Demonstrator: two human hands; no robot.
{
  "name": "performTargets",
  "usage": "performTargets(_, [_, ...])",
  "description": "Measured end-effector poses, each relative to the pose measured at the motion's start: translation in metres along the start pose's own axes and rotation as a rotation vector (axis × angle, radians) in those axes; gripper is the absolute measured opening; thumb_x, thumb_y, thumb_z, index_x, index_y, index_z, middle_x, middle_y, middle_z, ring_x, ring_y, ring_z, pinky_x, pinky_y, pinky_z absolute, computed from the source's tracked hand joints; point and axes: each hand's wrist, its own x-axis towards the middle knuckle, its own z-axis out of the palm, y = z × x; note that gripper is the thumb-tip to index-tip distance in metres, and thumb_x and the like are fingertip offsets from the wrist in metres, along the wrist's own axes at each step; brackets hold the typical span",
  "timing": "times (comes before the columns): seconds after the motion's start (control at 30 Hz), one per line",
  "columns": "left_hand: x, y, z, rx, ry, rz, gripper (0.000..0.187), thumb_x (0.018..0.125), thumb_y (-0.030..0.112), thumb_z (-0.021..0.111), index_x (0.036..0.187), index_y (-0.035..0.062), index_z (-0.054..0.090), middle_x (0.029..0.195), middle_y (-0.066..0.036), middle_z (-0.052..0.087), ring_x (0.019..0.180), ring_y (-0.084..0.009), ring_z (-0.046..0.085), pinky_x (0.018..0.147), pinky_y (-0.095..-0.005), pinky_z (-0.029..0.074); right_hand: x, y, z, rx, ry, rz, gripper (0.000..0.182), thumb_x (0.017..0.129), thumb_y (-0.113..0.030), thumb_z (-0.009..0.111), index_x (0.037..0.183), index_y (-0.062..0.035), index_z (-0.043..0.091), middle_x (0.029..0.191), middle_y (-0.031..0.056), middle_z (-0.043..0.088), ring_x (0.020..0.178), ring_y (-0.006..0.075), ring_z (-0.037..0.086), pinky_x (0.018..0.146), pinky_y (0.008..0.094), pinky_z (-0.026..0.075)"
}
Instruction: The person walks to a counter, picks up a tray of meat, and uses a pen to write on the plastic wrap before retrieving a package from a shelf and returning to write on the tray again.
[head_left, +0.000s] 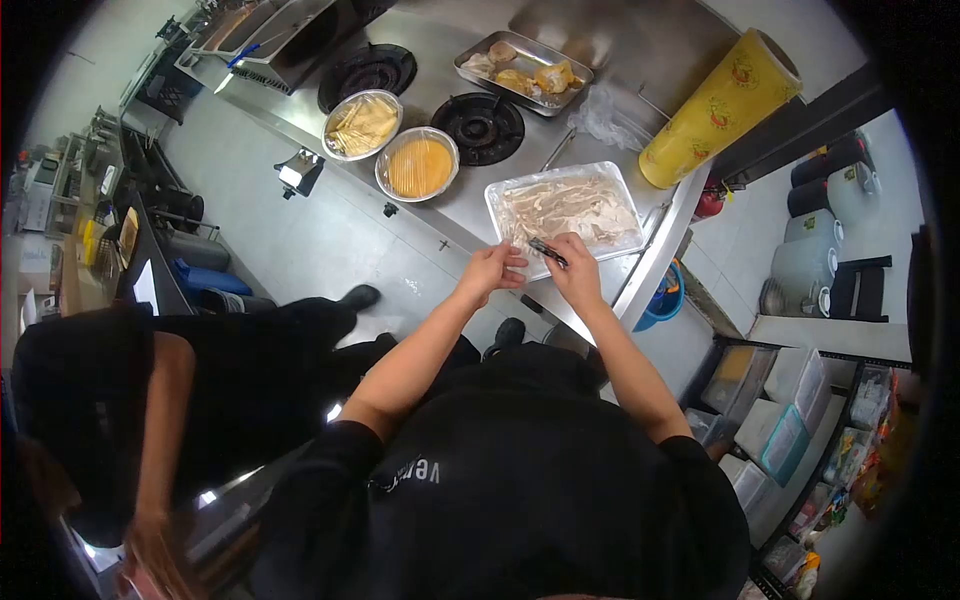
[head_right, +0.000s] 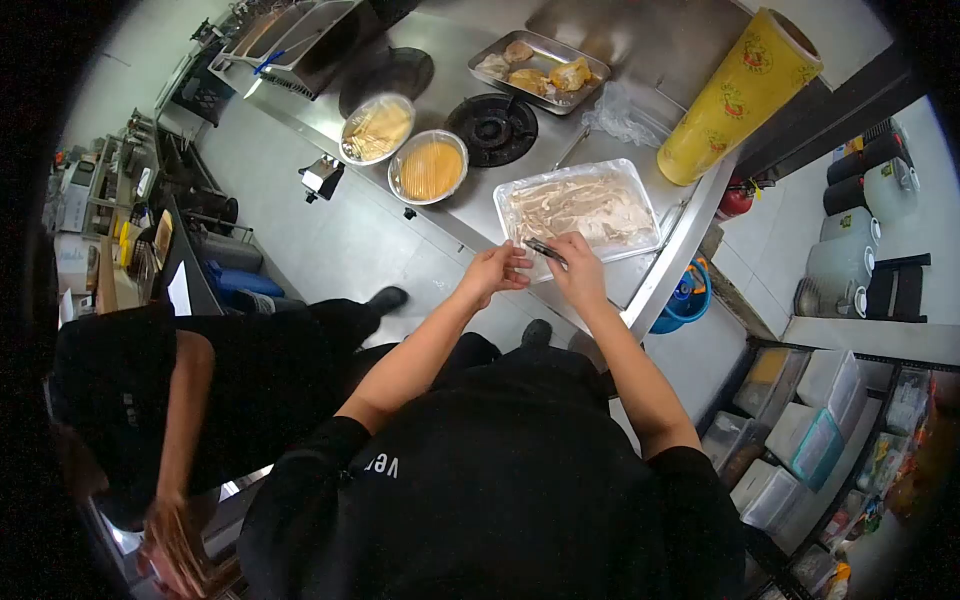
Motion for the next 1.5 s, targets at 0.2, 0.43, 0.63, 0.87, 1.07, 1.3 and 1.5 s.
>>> performTargets(0.2, [0.046, 0.04, -0.023, 0.021, 0.007, -0.051, 0.044, 0.098, 0.034, 0.048, 0.115, -0.0066, 0.055, 0.099, -0.017, 0.068, 0.072, -0.0247, 0.068, 0.067, -0.0357, 0.058, 0.007, -0.006, -0.002, 0.055, 0.035, 0.049, 0.025, 0.077, -0.004, 0.067, 0.102, -0.0017, 0.065, 0.099, 0.0128, 0.062, 0.087, 0.0309, 0.063, 0.074, 0.0356, 0.051])
performTargets(0.43, [0.084, 0.055, -0.025, -0.003, -0.036, -0.124, 0.034, 0.092, 0.024, 0.058, 0.111, -0.0043, 0.056, 0.093, -0.015, 0.067, 0.07, -0.0229, 0.067, 0.061, -0.0336, 0.058, 0.005, -0.011, -0.001, 0.057, 0.063, 0.073, 0.023, 0.079, -0.006, 0.067, 0.102, -0.0008, 0.065, 0.097, 0.0139, 0.063, 0.087, 0.0315, 0.063, 0.073, 0.0344, 0.05])
performTargets(0.63, [0.089, 0.059, -0.017, 0.064, 0.14, 0.071, 0.029, 0.079, 0.006, 0.068, 0.104, 0.001, 0.054, 0.083, -0.01, 0.065, 0.059, -0.0172, 0.062, 0.05, -0.0281, 0.051, -0.004, -0.018, 0.003, 0.041, 0.059, 0.064, 0.02, 0.079, -0.004, 0.067, 0.098, 0.0006, 0.064, 0.097, 0.0136, 0.062, 0.085, 0.0309, 0.062, 0.072, 0.0336, 0.049])
performTargets(0.87, [0.119, 0.068, -0.027, 0.266, 0.151, 0.301, 0.032, 0.078, 0.004, 0.07, 0.107, 0.0009, 0.058, 0.082, -0.007, 0.064, 0.055, -0.0115, 0.057, 0.047, -0.0256, 0.047, -0.003, -0.015, 0.017, 0.03, 0.17, 0.143, 0.02, 0.083, -0.008, 0.066, 0.1, 0.0008, 0.062, 0.093, 0.0137, 0.063, 0.076, 0.0259, 0.063, 0.067, 0.0318, 0.049])
performTargets(1.07, [0.129, 0.045, -0.047, 0.392, 0.125, 0.408, 0.023, 0.08, 0.01, 0.068, 0.099, -0.0007, 0.062, 0.077, -0.007, 0.065, 0.055, -0.0135, 0.058, 0.049, -0.0264, 0.047, 0.0, -0.015, 0.014, 0.063, 0.19, 0.409, 0.02, 0.088, -0.017, 0.065, 0.098, 0.0, 0.061, 0.075, 0.0105, 0.06, 0.064, 0.0179, 0.054, 0.06, 0.0311, 0.045])
performTargets(1.3, [0.047, 0.024, -0.042, 0.608, -0.19, 0.006, 0.032, 0.084, 0.027, 0.069, 0.078, -0.0043, 0.067, 0.069, -0.01, 0.067, 0.048, -0.0168, 0.061, 0.044, -0.0311, 0.052, 0.018, -0.013, 0.009, 0.078, 0.19, 0.438, 0.023, 0.09, -0.022, 0.064, 0.094, 0.0006, 0.06, 0.072, 0.0098, 0.059, 0.062, 0.0149, 0.052, 0.057, 0.0306, 0.042])
performTargets(1.5, [0.055, 0.011, -0.036, 0.574, -0.134, 0.013, 0.034, 0.085, 0.026, 0.069, 0.096, -0.0056, 0.065, 0.077, -0.01, 0.067, 0.051, -0.0153, 0.061, 0.046, -0.0289, 0.054, 0.028, -0.008, 0.01, 0.132, 0.268, 0.274, 0.012, 0.091, -0.013, 0.061, 0.093, -0.0005, 0.06, 0.071, 0.0086, 0.06, 0.061, 0.0144, 0.051, 0.057, 0.0299, 0.042])
